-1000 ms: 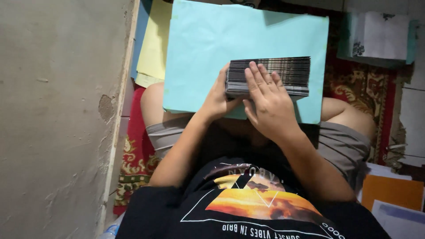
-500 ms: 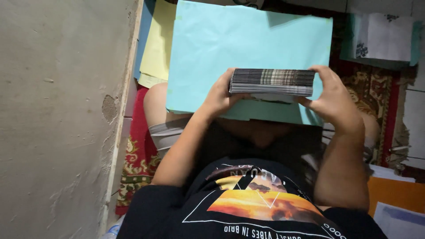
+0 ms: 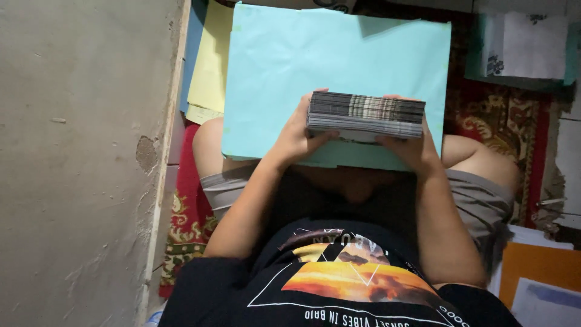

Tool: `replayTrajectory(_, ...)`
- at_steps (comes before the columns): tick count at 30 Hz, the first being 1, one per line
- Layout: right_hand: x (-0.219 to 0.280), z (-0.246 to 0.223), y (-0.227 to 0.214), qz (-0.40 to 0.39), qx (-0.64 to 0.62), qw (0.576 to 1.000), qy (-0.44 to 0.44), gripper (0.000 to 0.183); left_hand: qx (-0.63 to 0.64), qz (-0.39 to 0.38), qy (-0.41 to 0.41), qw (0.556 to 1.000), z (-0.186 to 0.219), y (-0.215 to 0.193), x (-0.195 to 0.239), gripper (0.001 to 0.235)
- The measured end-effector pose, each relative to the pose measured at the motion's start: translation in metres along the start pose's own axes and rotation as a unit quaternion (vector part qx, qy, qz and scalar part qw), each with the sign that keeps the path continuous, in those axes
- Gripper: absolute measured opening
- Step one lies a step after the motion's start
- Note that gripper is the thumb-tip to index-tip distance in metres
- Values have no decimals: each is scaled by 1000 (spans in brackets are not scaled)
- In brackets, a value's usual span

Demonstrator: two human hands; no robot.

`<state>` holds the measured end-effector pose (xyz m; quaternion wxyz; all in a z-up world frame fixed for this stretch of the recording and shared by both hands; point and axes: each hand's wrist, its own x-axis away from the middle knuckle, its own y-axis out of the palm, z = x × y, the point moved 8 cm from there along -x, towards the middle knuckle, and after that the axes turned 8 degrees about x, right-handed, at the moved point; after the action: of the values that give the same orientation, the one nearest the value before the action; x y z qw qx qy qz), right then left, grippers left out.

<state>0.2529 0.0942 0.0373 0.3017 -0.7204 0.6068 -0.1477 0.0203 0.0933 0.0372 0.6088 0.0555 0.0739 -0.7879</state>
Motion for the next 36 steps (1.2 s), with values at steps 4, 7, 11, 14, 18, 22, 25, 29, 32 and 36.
replayTrajectory(4, 11, 13, 0, -35, 91, 984, 149, 86, 6, 3, -3, 1000, -6, -2, 2, 84)
replayTrajectory(7, 5, -9, 5, 0, 81, 992, 98, 76, -3, -10, 32, 999, -9, -2, 1, 90)
replayTrajectory(11, 0, -16, 5, 7, 14, 998, 66, 68, -22, -14, 33, 999, -5, -1, 0, 72)
replayTrajectory(14, 10, 23, 13, -6, 41, 986, 159, 65, -46, 6, 32, 998, -10, -1, 2, 56)
replayTrajectory(18, 4, 5, 10, 57, 278, 957, 62, 58, -55, 36, 45, 997, -13, -6, 1, 48)
replayTrajectory(22, 10, 5, -16, 26, 89, 982, 165, 61, -67, 27, 9, 997, 23, -2, 1, 56)
replayTrajectory(25, 17, 25, -19, -4, 19, 983, 184, 68, -53, 22, -80, 995, 5, -1, -3, 67)
replayTrajectory(29, 13, 53, -9, -42, -54, 974, 218, 56, -137, 47, -216, 966, -26, -6, -1, 91)
replayTrajectory(32, 9, 71, -5, -41, -97, 968, 228, 51, -296, 95, -114, 944, -18, -1, -7, 98)
replayTrajectory(36, 9, 66, -7, -55, -153, 951, 264, 43, -524, 22, 71, 849, -6, 62, -28, 64)
